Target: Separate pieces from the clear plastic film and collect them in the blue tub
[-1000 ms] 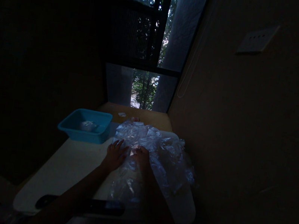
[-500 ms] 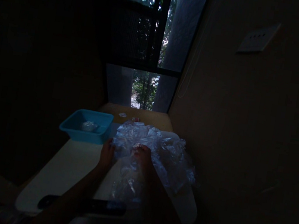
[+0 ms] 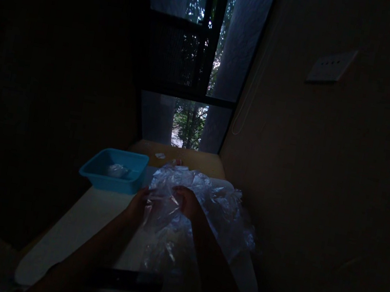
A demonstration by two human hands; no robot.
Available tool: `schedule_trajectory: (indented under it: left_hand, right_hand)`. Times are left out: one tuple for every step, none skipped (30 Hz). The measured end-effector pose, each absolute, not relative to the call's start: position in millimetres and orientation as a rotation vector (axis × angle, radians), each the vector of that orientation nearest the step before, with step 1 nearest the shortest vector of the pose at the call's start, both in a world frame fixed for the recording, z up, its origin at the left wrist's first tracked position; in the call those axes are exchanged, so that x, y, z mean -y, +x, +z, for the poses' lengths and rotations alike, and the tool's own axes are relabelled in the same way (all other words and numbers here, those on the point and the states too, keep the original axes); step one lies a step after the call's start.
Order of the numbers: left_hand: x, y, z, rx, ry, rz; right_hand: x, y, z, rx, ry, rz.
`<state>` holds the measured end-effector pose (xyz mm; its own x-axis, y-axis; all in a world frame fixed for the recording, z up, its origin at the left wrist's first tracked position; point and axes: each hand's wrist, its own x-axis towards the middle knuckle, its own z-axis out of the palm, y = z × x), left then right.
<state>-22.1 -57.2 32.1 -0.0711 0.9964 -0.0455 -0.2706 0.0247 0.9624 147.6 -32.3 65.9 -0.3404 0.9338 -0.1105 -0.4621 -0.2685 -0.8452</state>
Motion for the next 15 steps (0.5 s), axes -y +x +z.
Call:
schedule_trajectory:
  left_hand:
    - [61,-23,35,-1.042,0.918,1.280]
    - [64,-26,36,-0.941,0.836,1.095]
    - [67,-29,37,-0.867,0.767,0.972]
    - [69,-32,36,-0.812,0.716,0.896]
    - [71,-35,34,-0.778,0.681,0.863]
    - [72,-38,31,-0.763,0.666,0.857]
    - [73,-39,28,-0.759,0.669,0.875]
    - [73,-40,25,-0.764,0.684,0.905]
    - [72,-40,22,-0.773,0.703,0.937]
    - [71,-39,20,-0.785,0.720,0.969]
    - [70,-38,18,-0.798,0.731,1.002]
    - [69,-37,17,-0.811,0.733,1.030]
    - [68,-35,17,-0.821,0.725,1.052]
    - [68,-34,18,-0.826,0.712,1.074]
    - [67,-33,19,-0.825,0.693,1.098]
  right_hand:
    - [32,148,63,0.897,-0.791,1.778]
    - [31,148,59,0.894,-0.802,1.768]
    - [30,148,55,0.898,-0.810,1.758]
    - [30,148,50,0.906,-0.814,1.749]
    - [29,149,46,0.919,-0.823,1.741]
    - [29,149,42,0.933,-0.836,1.733]
    - [29,149,39,0.943,-0.849,1.726]
    - [30,148,37,0.953,-0.860,1.721]
    - [30,148,35,0.959,-0.863,1.715]
    - [31,148,34,0.966,-0.862,1.708]
    - [33,147,33,0.975,-0.862,1.704]
    - [34,147,33,0.990,-0.870,1.703]
    - [36,147,32,1.017,-0.888,1.703]
    - [38,148,31,1.048,-0.912,1.699]
    - [40,149,29,1.081,-0.937,1.694]
